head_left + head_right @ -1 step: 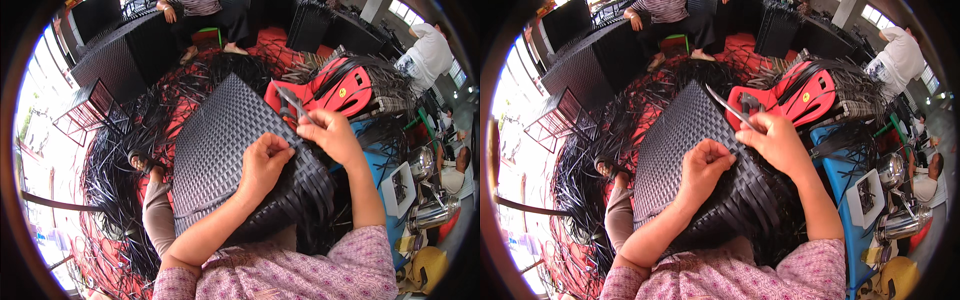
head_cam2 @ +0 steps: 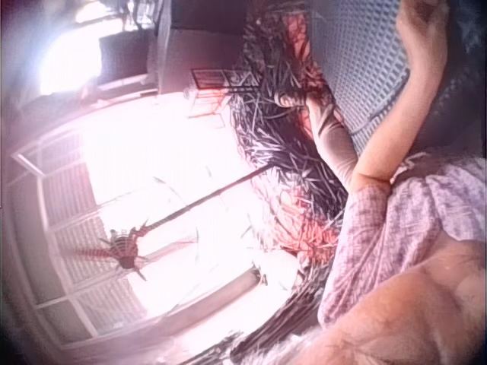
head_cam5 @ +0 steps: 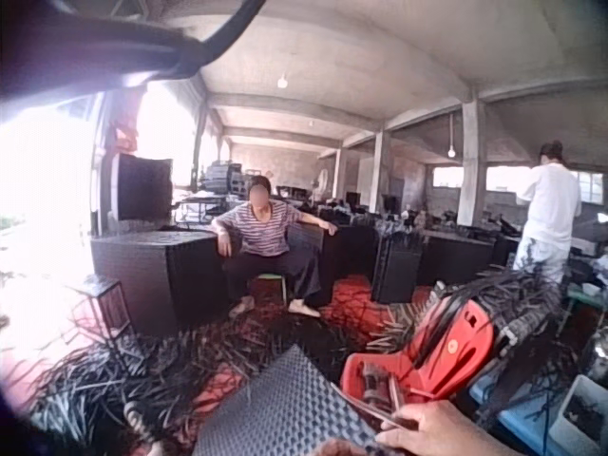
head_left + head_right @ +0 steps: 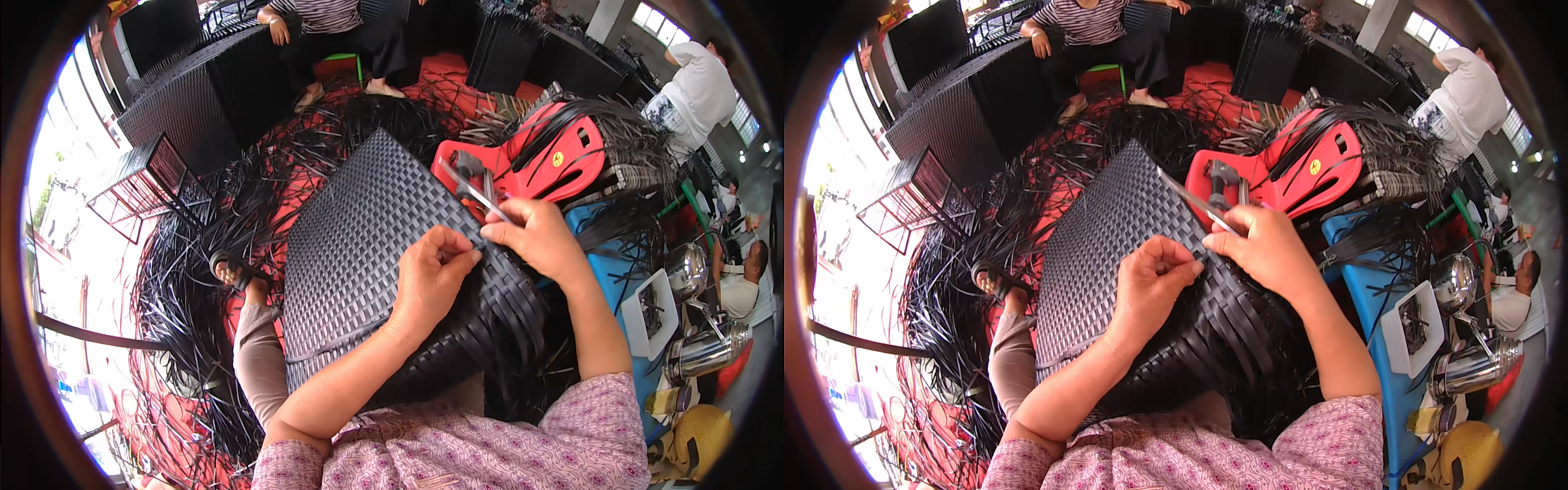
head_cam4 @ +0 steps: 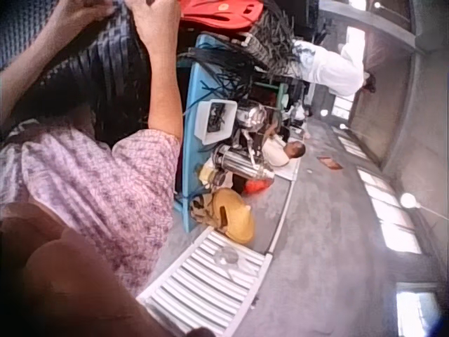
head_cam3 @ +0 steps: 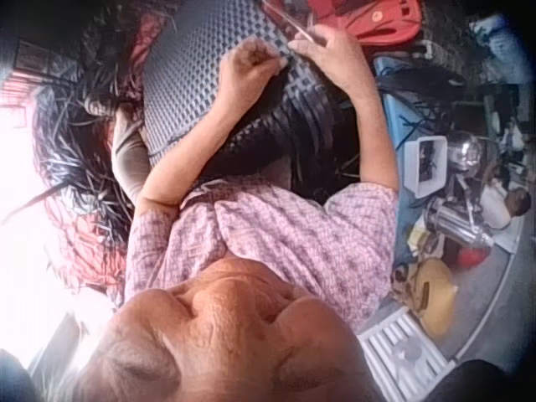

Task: The person weaves black plastic strips into the frame of a wicker chair using a metal prying tool to tuck the ends into the pattern.

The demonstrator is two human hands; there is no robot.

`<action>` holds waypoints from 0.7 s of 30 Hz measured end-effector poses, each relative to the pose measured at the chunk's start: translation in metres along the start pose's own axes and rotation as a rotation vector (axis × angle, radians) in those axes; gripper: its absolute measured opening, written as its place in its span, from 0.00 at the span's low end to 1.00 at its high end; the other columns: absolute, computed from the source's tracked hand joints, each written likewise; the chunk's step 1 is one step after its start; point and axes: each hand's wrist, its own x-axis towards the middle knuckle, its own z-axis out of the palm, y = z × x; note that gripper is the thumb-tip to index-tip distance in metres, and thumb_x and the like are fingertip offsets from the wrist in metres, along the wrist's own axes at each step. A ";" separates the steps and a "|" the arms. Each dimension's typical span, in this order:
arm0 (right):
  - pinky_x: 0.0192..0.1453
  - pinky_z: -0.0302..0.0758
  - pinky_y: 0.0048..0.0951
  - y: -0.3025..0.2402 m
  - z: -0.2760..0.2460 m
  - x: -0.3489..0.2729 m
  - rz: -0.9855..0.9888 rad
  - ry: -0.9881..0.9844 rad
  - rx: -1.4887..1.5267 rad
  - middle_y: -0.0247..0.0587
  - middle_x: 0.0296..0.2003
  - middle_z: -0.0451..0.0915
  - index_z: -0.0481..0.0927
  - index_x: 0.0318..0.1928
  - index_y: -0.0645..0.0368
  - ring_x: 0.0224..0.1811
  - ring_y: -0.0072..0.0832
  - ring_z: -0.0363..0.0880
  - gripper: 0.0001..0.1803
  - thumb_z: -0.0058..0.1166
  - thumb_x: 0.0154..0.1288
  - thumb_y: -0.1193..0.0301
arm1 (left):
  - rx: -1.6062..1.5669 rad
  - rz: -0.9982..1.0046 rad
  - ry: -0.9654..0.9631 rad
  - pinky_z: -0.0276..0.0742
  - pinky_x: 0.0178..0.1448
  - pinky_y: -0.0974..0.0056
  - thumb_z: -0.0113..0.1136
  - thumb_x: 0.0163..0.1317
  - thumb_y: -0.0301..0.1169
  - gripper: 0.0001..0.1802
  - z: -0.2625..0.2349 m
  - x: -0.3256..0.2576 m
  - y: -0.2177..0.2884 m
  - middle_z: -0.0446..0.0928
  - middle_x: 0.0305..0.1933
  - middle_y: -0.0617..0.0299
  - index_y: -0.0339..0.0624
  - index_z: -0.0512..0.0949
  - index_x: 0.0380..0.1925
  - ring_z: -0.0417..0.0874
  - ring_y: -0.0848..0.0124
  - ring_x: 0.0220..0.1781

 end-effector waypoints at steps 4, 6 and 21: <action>0.37 0.75 0.33 -0.009 0.000 -0.007 0.014 0.019 -0.175 0.50 0.24 0.81 0.84 0.36 0.68 0.28 0.30 0.81 0.18 0.68 0.59 0.62 | 0.089 0.061 0.020 0.75 0.34 0.73 0.68 0.57 0.20 0.07 0.001 -0.001 0.014 0.79 0.26 0.66 0.37 0.77 0.31 0.79 0.80 0.28; 0.37 0.75 0.36 -0.014 0.003 -0.009 0.001 0.037 -0.197 0.52 0.25 0.81 0.84 0.35 0.67 0.28 0.38 0.82 0.17 0.68 0.57 0.63 | 0.173 0.154 0.055 0.75 0.34 0.71 0.68 0.57 0.19 0.07 0.002 -0.004 0.017 0.79 0.27 0.64 0.37 0.77 0.31 0.80 0.79 0.28; 0.37 0.74 0.37 -0.003 0.011 -0.016 -0.003 -0.085 -0.189 0.53 0.25 0.80 0.83 0.33 0.67 0.32 0.38 0.83 0.13 0.65 0.57 0.66 | 0.217 0.142 -0.052 0.79 0.38 0.66 0.68 0.52 0.20 0.06 -0.002 -0.003 0.003 0.83 0.28 0.57 0.35 0.79 0.30 0.85 0.71 0.32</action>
